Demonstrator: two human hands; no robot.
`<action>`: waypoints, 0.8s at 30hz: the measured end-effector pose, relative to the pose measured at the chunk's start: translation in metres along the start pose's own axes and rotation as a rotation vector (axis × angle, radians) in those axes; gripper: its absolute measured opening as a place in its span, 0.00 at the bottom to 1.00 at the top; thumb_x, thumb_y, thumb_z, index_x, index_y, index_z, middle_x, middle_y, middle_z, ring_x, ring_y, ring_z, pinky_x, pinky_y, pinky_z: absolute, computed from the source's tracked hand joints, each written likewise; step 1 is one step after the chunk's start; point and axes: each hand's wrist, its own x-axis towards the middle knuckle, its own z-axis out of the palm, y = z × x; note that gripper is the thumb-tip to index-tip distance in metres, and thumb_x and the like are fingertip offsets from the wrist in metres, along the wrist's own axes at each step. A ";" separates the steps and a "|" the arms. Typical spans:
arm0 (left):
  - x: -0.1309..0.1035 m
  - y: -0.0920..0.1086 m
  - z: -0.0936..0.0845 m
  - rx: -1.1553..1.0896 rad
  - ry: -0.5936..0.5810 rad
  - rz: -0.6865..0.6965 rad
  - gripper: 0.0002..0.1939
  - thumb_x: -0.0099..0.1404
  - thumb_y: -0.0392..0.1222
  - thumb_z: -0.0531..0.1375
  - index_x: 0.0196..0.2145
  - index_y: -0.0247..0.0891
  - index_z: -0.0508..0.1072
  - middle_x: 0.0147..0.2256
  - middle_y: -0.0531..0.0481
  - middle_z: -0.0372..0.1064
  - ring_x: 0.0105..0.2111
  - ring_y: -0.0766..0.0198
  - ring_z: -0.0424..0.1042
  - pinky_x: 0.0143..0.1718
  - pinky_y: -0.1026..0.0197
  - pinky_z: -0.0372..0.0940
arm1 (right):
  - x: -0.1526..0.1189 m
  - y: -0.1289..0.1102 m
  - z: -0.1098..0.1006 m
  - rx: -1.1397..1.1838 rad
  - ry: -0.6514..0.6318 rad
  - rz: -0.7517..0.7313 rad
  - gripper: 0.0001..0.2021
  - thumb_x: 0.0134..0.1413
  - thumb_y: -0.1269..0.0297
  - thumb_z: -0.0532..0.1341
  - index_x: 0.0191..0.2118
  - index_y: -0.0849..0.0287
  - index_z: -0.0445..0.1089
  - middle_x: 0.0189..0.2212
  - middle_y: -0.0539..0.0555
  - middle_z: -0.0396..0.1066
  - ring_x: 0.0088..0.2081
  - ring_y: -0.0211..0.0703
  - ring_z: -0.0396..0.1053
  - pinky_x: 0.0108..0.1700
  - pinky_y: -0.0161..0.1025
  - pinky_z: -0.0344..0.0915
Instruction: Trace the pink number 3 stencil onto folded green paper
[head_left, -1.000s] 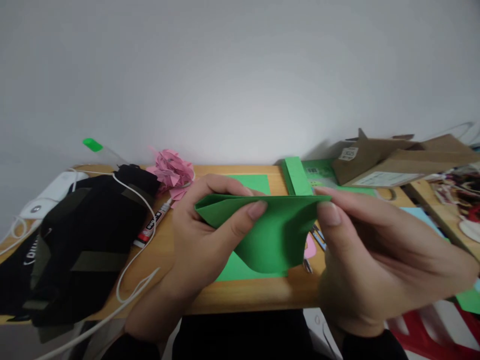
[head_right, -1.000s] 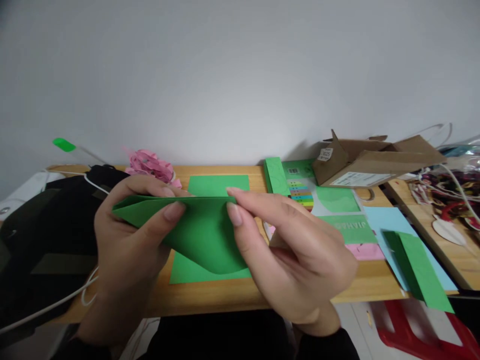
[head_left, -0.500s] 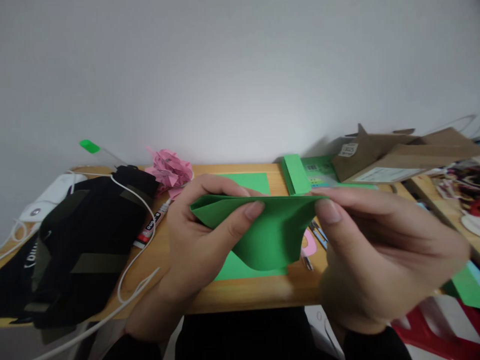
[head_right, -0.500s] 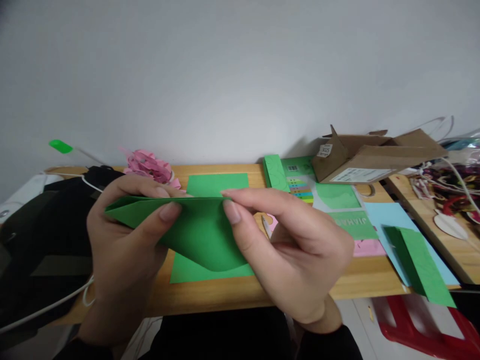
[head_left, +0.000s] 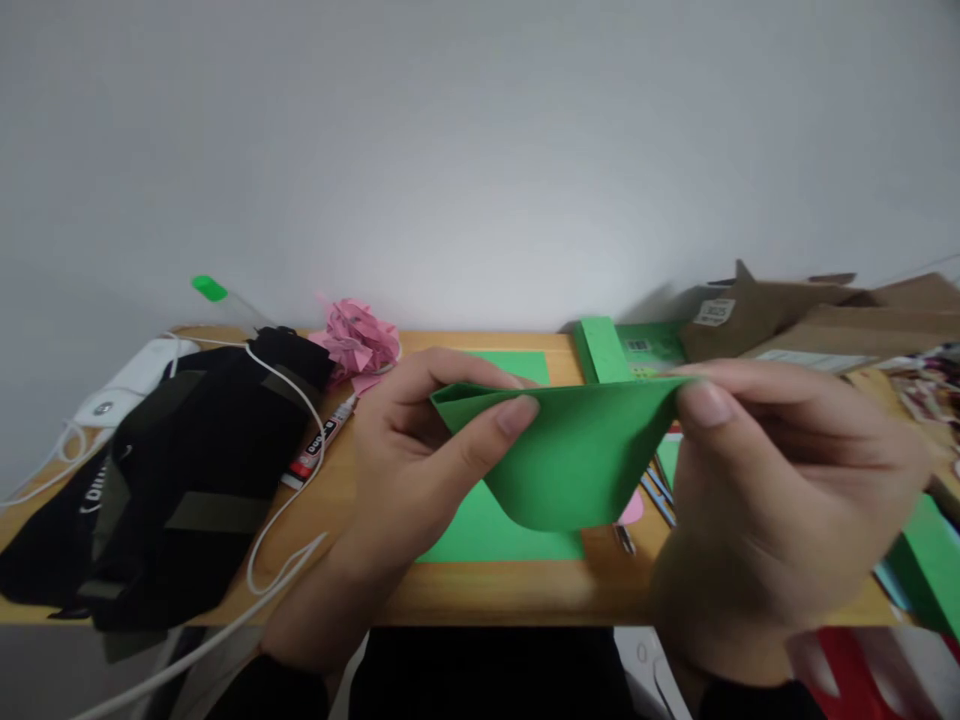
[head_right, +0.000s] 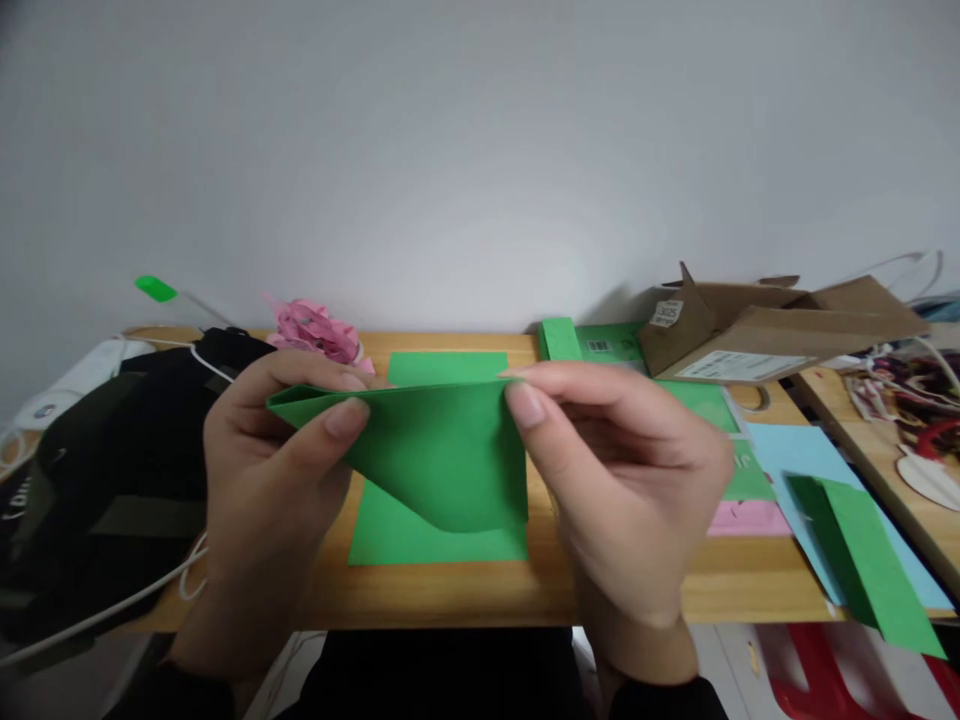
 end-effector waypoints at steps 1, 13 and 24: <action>0.001 0.000 0.000 0.004 0.010 0.021 0.05 0.59 0.37 0.70 0.33 0.45 0.79 0.31 0.58 0.78 0.31 0.72 0.77 0.32 0.71 0.71 | 0.001 0.002 0.003 0.043 0.051 -0.003 0.08 0.49 0.72 0.69 0.34 0.50 0.80 0.26 0.45 0.78 0.25 0.34 0.71 0.25 0.33 0.67; 0.004 0.002 0.003 0.098 0.101 0.087 0.04 0.56 0.39 0.71 0.29 0.44 0.80 0.24 0.56 0.76 0.22 0.71 0.72 0.22 0.70 0.68 | 0.003 0.006 0.009 0.089 0.272 -0.029 0.05 0.46 0.72 0.71 0.30 0.55 0.80 0.22 0.48 0.71 0.23 0.33 0.63 0.21 0.33 0.55; 0.002 0.004 0.003 0.105 0.079 0.010 0.02 0.62 0.42 0.68 0.31 0.45 0.82 0.32 0.55 0.81 0.33 0.62 0.80 0.36 0.61 0.76 | 0.004 0.009 0.014 0.084 0.350 -0.113 0.06 0.43 0.71 0.71 0.29 0.52 0.80 0.25 0.49 0.75 0.26 0.38 0.69 0.29 0.39 0.63</action>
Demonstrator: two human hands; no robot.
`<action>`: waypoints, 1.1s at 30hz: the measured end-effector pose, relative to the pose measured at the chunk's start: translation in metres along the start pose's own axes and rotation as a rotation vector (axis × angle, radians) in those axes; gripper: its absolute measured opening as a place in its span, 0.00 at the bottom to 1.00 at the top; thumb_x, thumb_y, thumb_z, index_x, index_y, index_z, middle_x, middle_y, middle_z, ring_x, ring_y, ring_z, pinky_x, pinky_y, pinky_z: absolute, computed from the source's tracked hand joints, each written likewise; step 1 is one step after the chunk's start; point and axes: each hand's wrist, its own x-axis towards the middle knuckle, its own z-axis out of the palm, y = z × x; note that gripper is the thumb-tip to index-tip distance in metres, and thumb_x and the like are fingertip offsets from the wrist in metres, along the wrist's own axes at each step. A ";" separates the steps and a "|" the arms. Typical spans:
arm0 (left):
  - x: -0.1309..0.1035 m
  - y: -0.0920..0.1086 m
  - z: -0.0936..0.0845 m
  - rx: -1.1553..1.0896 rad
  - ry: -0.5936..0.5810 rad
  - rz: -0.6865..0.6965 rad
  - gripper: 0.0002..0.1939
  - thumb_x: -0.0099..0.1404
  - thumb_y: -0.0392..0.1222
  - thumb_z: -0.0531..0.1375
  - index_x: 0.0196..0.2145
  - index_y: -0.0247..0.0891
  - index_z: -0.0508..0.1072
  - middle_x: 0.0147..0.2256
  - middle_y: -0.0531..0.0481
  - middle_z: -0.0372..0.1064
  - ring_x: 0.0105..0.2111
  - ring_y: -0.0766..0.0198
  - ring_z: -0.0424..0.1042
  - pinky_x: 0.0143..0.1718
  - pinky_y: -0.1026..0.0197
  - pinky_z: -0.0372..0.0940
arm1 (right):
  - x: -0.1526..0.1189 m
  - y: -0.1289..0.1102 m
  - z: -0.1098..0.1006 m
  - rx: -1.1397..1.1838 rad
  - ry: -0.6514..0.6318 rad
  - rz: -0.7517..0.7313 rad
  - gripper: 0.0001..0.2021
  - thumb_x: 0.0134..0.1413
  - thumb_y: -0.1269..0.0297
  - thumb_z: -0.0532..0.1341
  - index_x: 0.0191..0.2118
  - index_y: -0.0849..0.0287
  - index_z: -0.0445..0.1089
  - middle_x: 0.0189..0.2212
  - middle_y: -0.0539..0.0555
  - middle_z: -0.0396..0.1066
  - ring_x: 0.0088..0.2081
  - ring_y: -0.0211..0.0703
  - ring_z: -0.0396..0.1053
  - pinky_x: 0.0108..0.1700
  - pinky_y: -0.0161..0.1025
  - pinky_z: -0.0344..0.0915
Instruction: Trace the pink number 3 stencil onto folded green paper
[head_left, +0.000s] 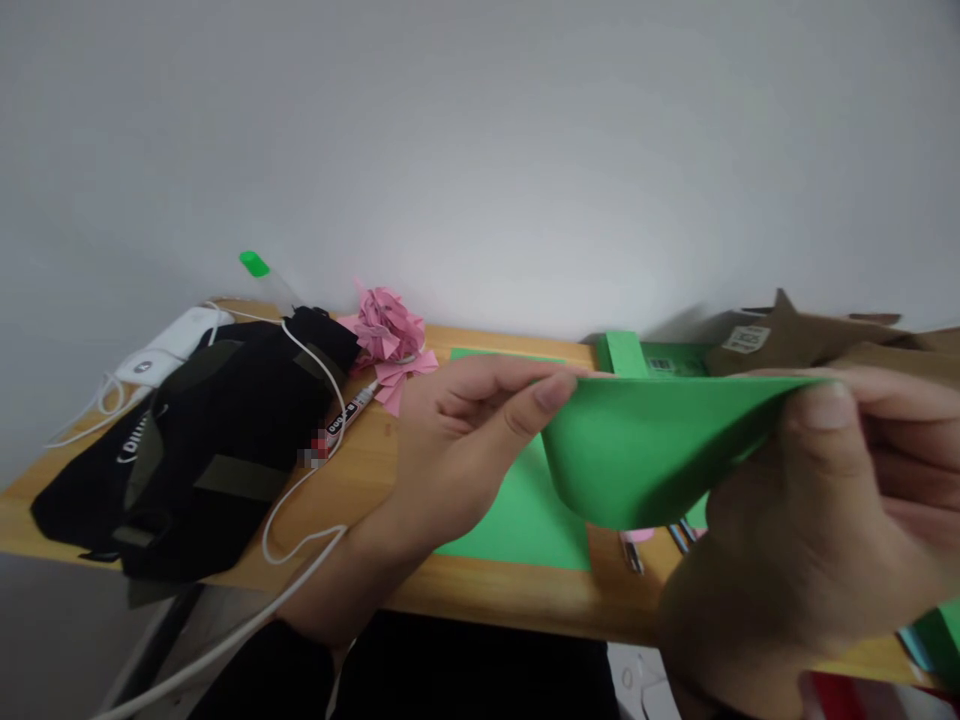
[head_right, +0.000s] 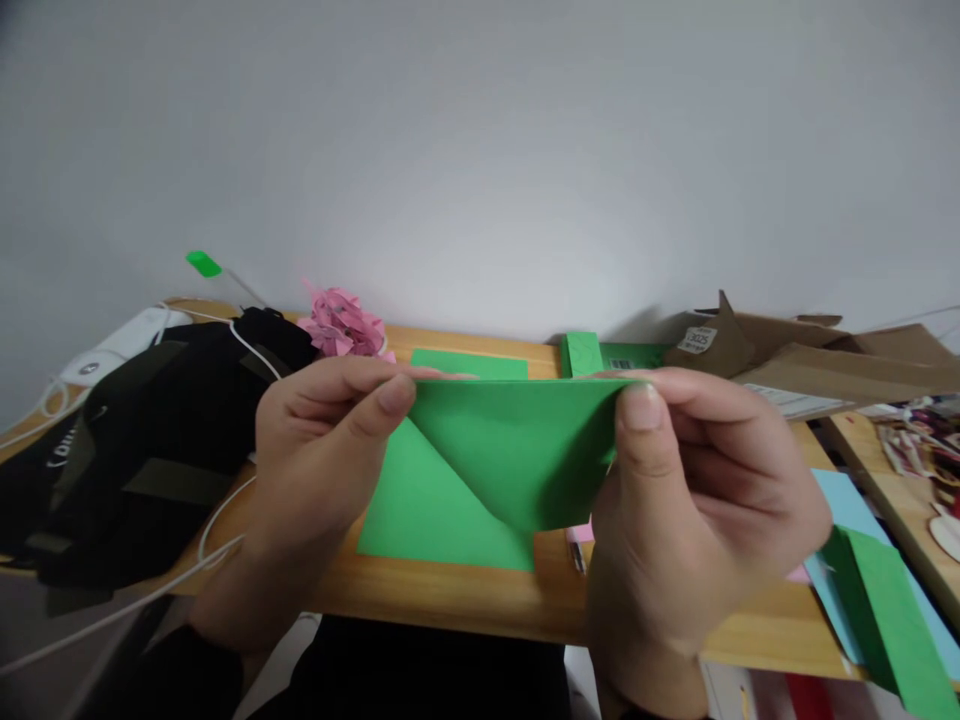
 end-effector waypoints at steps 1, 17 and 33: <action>0.000 -0.001 -0.001 0.000 -0.011 -0.001 0.03 0.63 0.43 0.67 0.32 0.46 0.82 0.33 0.54 0.81 0.34 0.62 0.80 0.38 0.61 0.76 | 0.000 0.000 0.000 -0.005 0.014 0.001 0.06 0.43 0.72 0.71 0.29 0.52 0.80 0.24 0.48 0.75 0.26 0.37 0.68 0.28 0.39 0.61; -0.001 0.000 0.002 -0.054 -0.143 -0.097 0.10 0.52 0.37 0.72 0.33 0.42 0.79 0.31 0.53 0.79 0.32 0.62 0.78 0.36 0.62 0.76 | 0.000 0.003 0.000 -0.029 0.074 -0.047 0.06 0.42 0.69 0.71 0.29 0.49 0.81 0.24 0.48 0.73 0.24 0.37 0.65 0.26 0.40 0.59; 0.023 -0.013 -0.014 0.027 -0.223 0.046 0.05 0.56 0.40 0.70 0.29 0.39 0.79 0.26 0.52 0.77 0.24 0.67 0.75 0.23 0.68 0.70 | 0.019 -0.018 -0.043 -0.241 -0.635 0.019 0.01 0.55 0.67 0.66 0.33 0.56 0.75 0.22 0.45 0.73 0.22 0.33 0.72 0.23 0.29 0.67</action>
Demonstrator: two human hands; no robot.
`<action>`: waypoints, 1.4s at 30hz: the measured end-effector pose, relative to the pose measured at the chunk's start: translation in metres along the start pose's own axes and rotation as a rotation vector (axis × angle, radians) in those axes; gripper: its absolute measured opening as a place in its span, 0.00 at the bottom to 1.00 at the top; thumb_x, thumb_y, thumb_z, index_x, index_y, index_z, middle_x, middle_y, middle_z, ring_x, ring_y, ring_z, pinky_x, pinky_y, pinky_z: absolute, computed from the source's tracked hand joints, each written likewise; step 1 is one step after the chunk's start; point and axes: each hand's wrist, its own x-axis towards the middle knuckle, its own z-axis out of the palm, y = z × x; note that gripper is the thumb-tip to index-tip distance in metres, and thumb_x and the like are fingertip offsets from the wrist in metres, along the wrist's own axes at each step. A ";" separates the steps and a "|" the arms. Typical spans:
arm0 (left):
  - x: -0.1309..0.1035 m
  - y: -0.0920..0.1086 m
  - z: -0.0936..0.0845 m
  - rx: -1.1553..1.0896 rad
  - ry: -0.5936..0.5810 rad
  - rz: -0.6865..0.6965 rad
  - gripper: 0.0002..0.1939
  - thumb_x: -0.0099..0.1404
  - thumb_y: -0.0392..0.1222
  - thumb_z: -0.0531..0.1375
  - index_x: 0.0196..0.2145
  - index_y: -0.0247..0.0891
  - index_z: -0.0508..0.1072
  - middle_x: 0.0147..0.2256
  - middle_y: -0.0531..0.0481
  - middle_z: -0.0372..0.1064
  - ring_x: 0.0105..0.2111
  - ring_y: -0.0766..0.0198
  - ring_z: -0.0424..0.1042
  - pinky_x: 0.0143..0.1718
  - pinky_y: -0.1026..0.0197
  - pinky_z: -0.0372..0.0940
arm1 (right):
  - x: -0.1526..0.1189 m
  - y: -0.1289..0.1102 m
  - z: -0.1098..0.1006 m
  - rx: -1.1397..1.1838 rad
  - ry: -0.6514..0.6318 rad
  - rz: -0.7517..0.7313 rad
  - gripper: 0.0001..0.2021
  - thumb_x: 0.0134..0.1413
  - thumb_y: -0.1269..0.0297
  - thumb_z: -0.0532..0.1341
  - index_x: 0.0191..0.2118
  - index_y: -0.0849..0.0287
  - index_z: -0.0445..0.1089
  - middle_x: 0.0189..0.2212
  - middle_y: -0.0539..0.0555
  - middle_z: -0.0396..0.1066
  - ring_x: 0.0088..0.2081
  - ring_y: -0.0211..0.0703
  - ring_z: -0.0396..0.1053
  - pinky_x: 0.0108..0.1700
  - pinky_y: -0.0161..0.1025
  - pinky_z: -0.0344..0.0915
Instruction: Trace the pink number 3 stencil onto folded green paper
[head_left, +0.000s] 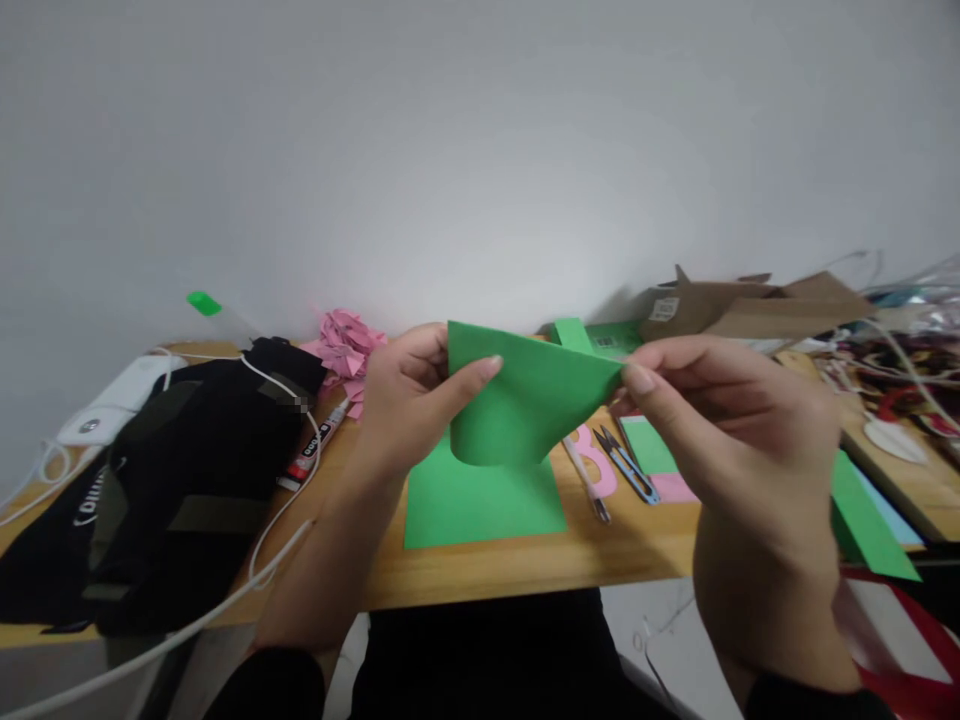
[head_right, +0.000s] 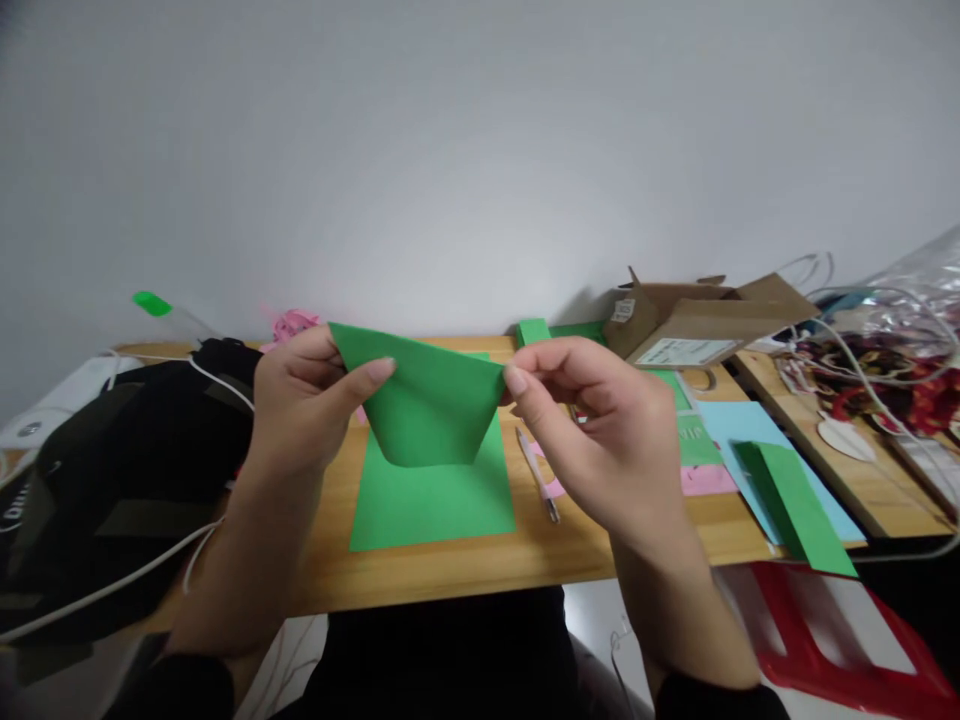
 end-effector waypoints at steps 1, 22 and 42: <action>-0.001 0.002 0.000 -0.013 -0.004 0.010 0.05 0.56 0.40 0.71 0.30 0.39 0.79 0.27 0.51 0.78 0.26 0.66 0.76 0.25 0.67 0.71 | -0.001 -0.005 -0.003 -0.057 0.015 -0.022 0.01 0.55 0.67 0.66 0.33 0.56 0.75 0.23 0.45 0.73 0.23 0.33 0.71 0.23 0.29 0.66; -0.027 0.017 -0.014 0.135 0.086 0.146 0.05 0.56 0.39 0.70 0.29 0.37 0.78 0.26 0.53 0.77 0.23 0.69 0.75 0.22 0.71 0.70 | -0.001 -0.045 -0.011 -0.248 -0.147 -0.318 0.05 0.54 0.74 0.62 0.31 0.56 0.71 0.23 0.44 0.74 0.23 0.30 0.70 0.27 0.28 0.66; -0.049 -0.034 0.023 0.929 -0.997 -0.251 0.14 0.61 0.38 0.65 0.44 0.28 0.75 0.43 0.38 0.75 0.45 0.52 0.74 0.47 0.52 0.66 | -0.192 0.037 0.034 0.513 -0.099 1.271 0.22 0.32 0.45 0.71 0.25 0.60 0.70 0.22 0.57 0.77 0.21 0.39 0.72 0.21 0.31 0.58</action>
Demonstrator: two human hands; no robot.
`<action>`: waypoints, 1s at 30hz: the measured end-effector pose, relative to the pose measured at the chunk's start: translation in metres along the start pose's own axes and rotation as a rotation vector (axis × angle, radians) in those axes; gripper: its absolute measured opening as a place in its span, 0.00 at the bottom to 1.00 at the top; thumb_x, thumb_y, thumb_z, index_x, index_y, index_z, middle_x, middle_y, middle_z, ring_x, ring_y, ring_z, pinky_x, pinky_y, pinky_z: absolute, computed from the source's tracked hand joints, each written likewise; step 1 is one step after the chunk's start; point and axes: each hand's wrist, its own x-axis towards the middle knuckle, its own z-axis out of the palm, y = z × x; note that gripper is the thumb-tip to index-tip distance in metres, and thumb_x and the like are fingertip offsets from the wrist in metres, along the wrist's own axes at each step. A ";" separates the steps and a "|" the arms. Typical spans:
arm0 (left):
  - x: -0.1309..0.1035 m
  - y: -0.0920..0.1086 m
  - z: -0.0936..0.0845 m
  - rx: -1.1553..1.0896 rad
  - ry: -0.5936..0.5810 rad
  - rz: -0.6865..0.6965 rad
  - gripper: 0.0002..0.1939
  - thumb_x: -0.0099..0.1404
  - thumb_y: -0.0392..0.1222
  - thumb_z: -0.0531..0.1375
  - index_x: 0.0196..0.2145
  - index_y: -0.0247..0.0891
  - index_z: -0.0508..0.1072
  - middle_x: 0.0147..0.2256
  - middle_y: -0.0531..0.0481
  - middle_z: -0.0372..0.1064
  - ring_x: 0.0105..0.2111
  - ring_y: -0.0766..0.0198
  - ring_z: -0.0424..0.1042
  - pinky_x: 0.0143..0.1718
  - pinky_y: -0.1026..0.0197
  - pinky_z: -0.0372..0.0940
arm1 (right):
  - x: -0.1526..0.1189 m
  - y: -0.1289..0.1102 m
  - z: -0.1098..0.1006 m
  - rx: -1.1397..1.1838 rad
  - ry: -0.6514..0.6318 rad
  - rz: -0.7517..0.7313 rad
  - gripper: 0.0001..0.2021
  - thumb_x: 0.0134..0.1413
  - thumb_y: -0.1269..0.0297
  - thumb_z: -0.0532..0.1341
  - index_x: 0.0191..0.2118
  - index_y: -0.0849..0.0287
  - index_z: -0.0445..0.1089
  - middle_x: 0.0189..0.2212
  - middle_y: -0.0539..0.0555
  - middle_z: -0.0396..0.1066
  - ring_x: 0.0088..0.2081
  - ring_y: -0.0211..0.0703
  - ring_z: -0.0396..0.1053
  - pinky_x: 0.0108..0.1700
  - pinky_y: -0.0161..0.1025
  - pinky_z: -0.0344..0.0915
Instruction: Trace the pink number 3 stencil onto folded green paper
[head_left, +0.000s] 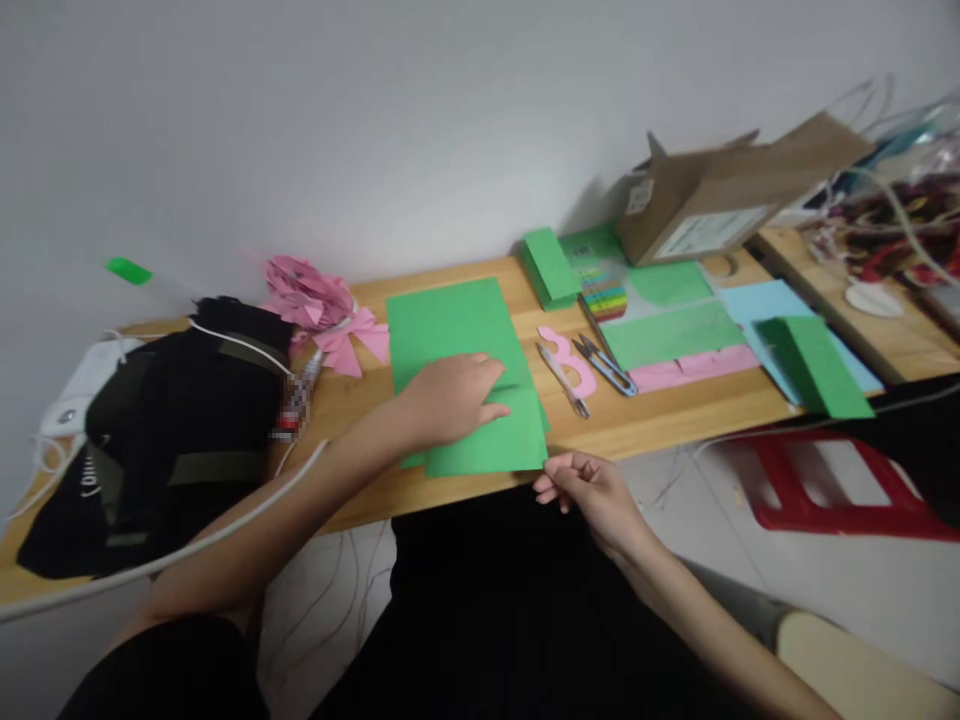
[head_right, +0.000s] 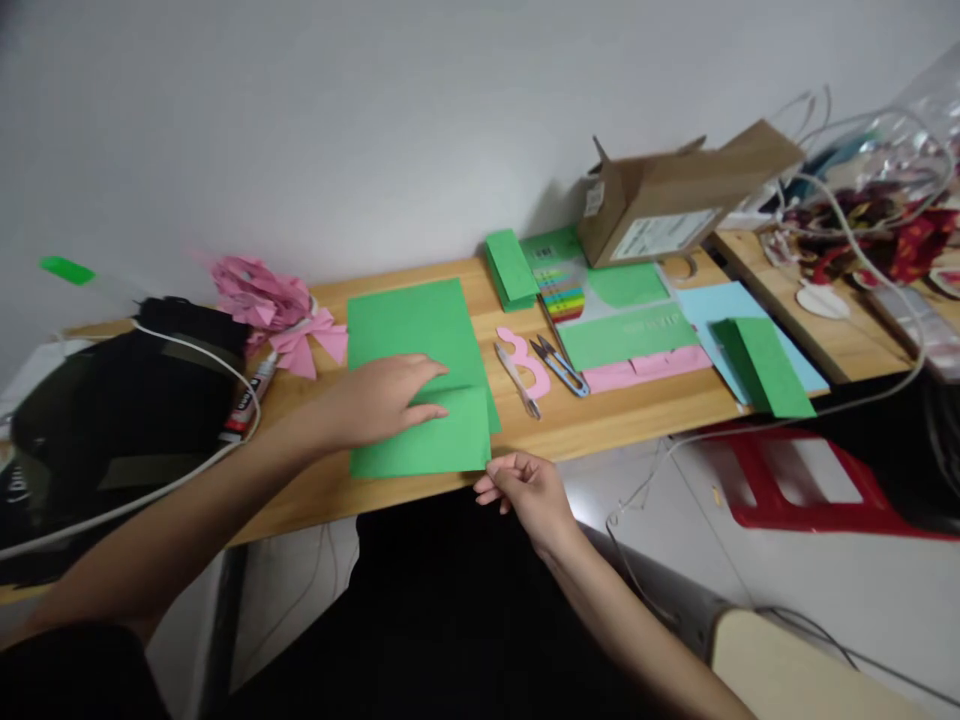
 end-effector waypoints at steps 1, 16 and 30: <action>-0.007 0.010 0.016 0.062 0.016 -0.002 0.13 0.62 0.34 0.63 0.45 0.26 0.74 0.47 0.34 0.74 0.50 0.48 0.72 0.51 0.49 0.64 | -0.005 0.008 -0.003 0.016 0.029 0.019 0.22 0.33 0.45 0.70 0.25 0.60 0.70 0.23 0.57 0.77 0.21 0.39 0.72 0.21 0.31 0.57; -0.072 0.010 0.155 0.708 0.279 0.311 0.23 0.75 0.43 0.47 0.57 0.25 0.70 0.59 0.36 0.66 0.61 0.54 0.66 0.61 0.54 0.60 | -0.001 0.035 0.012 0.098 -0.003 0.052 0.19 0.30 0.48 0.70 0.18 0.58 0.66 0.16 0.53 0.73 0.18 0.38 0.68 0.19 0.33 0.57; -0.045 0.008 0.118 0.509 0.066 0.118 0.30 0.74 0.52 0.49 0.62 0.23 0.63 0.65 0.33 0.55 0.66 0.52 0.55 0.66 0.52 0.54 | -0.002 0.041 0.009 0.054 0.012 0.052 0.20 0.35 0.47 0.70 0.24 0.60 0.71 0.19 0.55 0.75 0.21 0.38 0.71 0.21 0.32 0.59</action>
